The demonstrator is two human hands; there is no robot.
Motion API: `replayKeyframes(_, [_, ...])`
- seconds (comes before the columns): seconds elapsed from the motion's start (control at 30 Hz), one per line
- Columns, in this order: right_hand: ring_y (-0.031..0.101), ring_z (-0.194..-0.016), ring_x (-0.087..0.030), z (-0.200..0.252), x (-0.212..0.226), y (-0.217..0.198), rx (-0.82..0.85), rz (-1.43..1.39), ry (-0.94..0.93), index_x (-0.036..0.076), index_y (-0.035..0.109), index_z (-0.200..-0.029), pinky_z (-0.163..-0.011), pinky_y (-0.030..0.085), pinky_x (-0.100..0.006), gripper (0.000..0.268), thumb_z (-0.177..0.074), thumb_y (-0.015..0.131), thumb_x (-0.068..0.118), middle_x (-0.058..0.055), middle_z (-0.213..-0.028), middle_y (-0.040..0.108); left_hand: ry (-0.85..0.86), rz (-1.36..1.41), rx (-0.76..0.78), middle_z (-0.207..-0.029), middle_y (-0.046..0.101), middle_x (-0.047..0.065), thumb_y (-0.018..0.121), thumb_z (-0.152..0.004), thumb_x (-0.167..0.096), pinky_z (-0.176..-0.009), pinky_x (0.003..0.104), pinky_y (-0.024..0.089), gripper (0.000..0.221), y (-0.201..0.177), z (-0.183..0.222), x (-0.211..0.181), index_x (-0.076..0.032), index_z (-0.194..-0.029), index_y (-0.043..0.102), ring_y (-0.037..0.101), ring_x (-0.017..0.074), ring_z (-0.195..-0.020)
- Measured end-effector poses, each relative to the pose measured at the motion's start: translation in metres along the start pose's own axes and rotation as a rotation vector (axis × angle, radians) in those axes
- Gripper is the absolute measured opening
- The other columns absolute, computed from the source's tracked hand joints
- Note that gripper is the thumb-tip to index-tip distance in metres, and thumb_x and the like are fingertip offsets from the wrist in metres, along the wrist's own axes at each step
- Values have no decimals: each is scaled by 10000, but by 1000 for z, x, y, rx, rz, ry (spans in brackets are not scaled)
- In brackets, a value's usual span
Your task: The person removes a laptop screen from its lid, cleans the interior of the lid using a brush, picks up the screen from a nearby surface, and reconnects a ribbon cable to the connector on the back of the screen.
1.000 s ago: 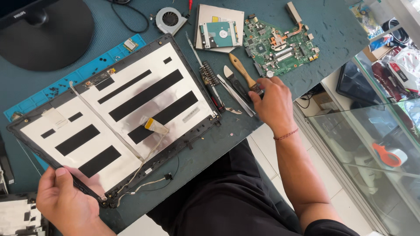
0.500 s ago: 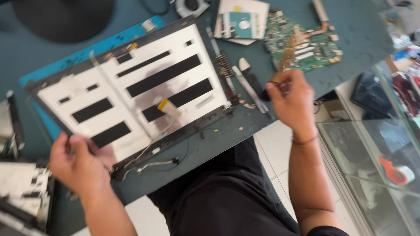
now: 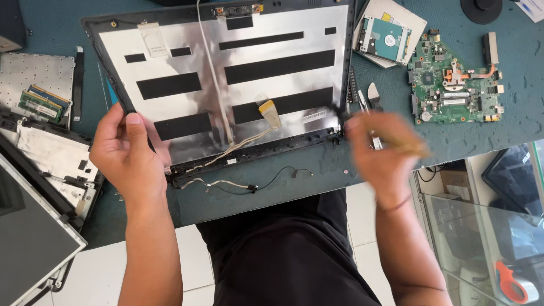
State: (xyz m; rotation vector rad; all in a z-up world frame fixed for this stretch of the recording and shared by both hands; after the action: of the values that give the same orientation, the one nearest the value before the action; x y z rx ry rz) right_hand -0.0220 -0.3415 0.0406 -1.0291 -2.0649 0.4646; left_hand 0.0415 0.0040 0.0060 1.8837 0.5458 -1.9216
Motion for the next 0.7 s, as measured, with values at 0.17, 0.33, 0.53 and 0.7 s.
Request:
replayKeyframes(0.17, [703, -687, -203, 9, 43, 6, 257, -174, -33, 26, 695, -806, -606, 571, -282, 213, -879, 629, 214, -84, -795, 712, 199, -35, 82, -821, 573, 22, 589, -972, -194, -658, 247, 500, 270, 2, -4, -9, -9, -1169, 606, 540, 84, -756])
replayKeyframes(0.33, [614, -614, -154, 22, 34, 6, -9, 101, 21, -33, 704, -858, -554, 483, -245, 55, -908, 682, -29, -129, -789, 705, 373, -121, 98, -867, 615, 84, 571, -993, -174, -791, 255, 489, 282, 0, -1, -10, 42, -1172, 599, 574, 133, -813])
replayKeyframes(0.53, [633, -631, -203, 37, 36, 8, -85, 126, 124, -40, 663, -797, -578, 510, -316, 98, -875, 709, -2, -137, -791, 698, 384, -89, 55, -1020, 633, 112, 593, -974, -196, -845, 282, 511, 304, -4, -1, 1, 44, -1161, 585, 599, 155, -917])
replayKeyframes(0.7, [683, -606, -218, 40, 41, 21, 117, 76, 222, 138, 710, -720, -583, 517, -260, 87, -798, 746, 151, -15, -656, 683, 593, -22, 111, -890, 528, 181, 550, -1006, -44, -747, 332, 505, 195, 0, -6, -2, 95, -1131, 606, 549, 197, -773])
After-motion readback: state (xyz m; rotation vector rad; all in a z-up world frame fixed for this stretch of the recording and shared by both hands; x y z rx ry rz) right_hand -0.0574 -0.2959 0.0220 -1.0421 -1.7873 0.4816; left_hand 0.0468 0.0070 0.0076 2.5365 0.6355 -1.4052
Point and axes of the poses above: each hand's wrist, its own z-axis away from the middle knuckle, its own y-axis out of the palm, x = y × z, the point moved 3 cm from there along -z, towards the middle knuckle
